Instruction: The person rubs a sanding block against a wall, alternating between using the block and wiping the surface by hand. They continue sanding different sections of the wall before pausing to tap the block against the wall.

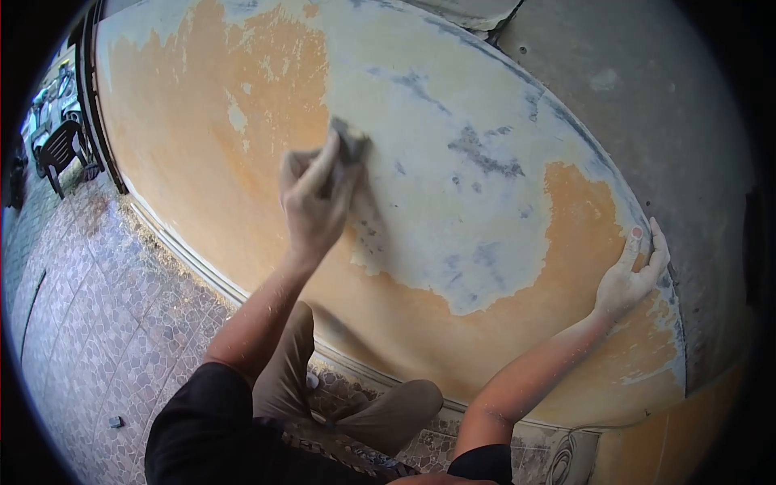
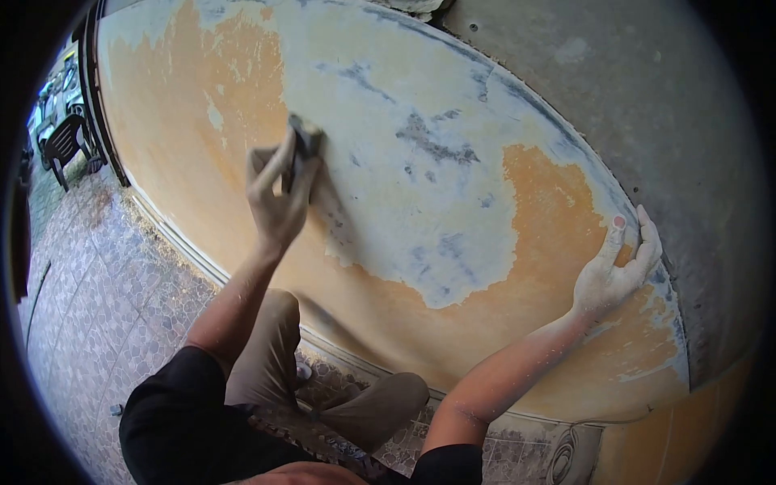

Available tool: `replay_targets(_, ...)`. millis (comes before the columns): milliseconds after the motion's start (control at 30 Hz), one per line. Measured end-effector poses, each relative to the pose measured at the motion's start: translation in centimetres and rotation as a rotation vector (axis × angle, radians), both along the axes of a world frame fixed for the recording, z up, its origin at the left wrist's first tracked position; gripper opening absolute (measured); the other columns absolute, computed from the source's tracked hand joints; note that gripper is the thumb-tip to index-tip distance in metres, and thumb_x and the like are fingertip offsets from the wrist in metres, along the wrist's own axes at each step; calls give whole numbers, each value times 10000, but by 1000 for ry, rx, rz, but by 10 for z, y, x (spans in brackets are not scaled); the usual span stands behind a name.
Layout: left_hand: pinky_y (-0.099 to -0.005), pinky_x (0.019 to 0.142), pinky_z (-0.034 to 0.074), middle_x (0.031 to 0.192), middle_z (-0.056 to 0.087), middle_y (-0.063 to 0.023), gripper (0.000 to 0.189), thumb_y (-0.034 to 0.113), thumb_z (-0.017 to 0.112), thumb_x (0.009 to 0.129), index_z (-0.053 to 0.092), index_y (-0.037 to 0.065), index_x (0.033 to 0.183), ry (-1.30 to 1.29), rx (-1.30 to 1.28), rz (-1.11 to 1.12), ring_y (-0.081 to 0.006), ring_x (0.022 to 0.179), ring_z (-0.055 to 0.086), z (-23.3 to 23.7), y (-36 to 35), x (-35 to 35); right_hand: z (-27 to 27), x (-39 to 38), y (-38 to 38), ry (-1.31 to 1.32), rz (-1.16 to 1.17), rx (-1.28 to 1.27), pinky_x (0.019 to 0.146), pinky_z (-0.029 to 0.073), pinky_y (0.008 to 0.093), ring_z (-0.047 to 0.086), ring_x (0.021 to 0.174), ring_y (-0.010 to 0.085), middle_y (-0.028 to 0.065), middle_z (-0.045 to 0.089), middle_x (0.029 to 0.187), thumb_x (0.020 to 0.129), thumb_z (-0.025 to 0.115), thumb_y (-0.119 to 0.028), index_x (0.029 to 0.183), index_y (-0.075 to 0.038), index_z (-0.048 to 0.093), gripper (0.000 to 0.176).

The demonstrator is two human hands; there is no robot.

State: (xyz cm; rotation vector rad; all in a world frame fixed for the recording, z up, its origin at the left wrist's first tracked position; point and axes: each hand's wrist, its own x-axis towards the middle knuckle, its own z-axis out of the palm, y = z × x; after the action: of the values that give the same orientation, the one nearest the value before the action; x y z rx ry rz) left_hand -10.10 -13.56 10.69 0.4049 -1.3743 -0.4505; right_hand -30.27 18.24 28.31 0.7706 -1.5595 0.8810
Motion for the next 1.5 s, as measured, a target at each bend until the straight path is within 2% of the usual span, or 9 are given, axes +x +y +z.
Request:
replay_targets(133, -323, 793, 477, 974, 561, -64, 501, 138, 831, 898, 697, 32, 1369, 248, 87, 168, -182, 885, 528, 56, -40, -10, 3, 3, 1, 13, 10, 40, 1116, 418, 435, 556, 1281, 298, 121, 642, 1332, 1026, 688, -214, 1310, -33, 670, 337)
replay_targets(200, -353, 874, 445, 1015, 583, -90, 539, 119, 829, 883, 676, 15, 1389, 217, -13, 268, -233, 934, 521, 7, -9, -41, 2, 4, 0, 0, -6, 41, 1120, 416, 430, 551, 1291, 295, 114, 642, 1343, 1031, 684, -226, 1313, -40, 670, 338)
replay_targets(333, -360, 730, 512, 1045, 674, -70, 507, 152, 921, 760, 763, 129, 1241, -155, -108, 14, -217, 834, 588, -147, 90, -49, 0, 0, -4, -21, -18, -14, 1124, 417, 424, 545, 1302, 289, 115, 635, 1354, 1041, 674, -243, 1332, -56, 661, 346)
replay_targets(600, -342, 764, 479, 1063, 646, -115, 532, 73, 830, 856, 701, 60, 1372, 280, 187, 18, -228, 881, 555, 18, -14, -15, 2, 3, 3, -39, 24, 45, 1149, 408, 418, 536, 1323, 277, 112, 623, 1370, 1046, 672, -263, 1338, -55, 657, 359)
replay_targets(700, -350, 785, 471, 1085, 634, -118, 543, 79, 840, 852, 688, 11, 1368, 187, -12, 295, -235, 867, 544, -7, -20, -30, 2, -1, 2, -28, 36, 29, 1143, 412, 420, 538, 1316, 283, 118, 617, 1369, 1045, 676, -273, 1333, -51, 659, 365)
replay_targets(867, -360, 676, 542, 1079, 675, -114, 505, 95, 891, 773, 753, 94, 1259, -203, -104, 35, -252, 851, 628, -150, 58, -19, -2, -6, -8, 16, -1, -64, 1134, 419, 429, 548, 1294, 295, 125, 622, 1340, 1041, 684, -289, 1311, -48, 671, 362)
replay_targets(1133, -315, 707, 504, 960, 598, -96, 519, 83, 855, 851, 706, 28, 1346, 177, 113, 34, -202, 824, 582, 31, -11, -7, 1, -6, 0, 7, 5, 4, 1156, 405, 431, 552, 1298, 295, 133, 614, 1350, 1037, 690, -306, 1324, -52, 675, 383)
replay_targets(1333, -345, 673, 557, 975, 637, -101, 566, 92, 893, 777, 730, 70, 1319, -96, -30, 99, -242, 857, 635, -109, 48, -21, 1, -6, -7, -11, 12, -73, 1151, 415, 426, 552, 1299, 293, 129, 613, 1362, 1038, 689, -309, 1320, -52, 679, 382)
replay_targets(1500, -357, 694, 519, 950, 622, -82, 506, 103, 872, 805, 748, 90, 1295, 22, 99, 16, -219, 825, 606, -31, 16, -5, 0, 0, -10, -51, 7, -82, 1127, 441, 412, 562, 1293, 286, 131, 618, 1365, 1043, 683, -318, 1311, -48, 686, 381)
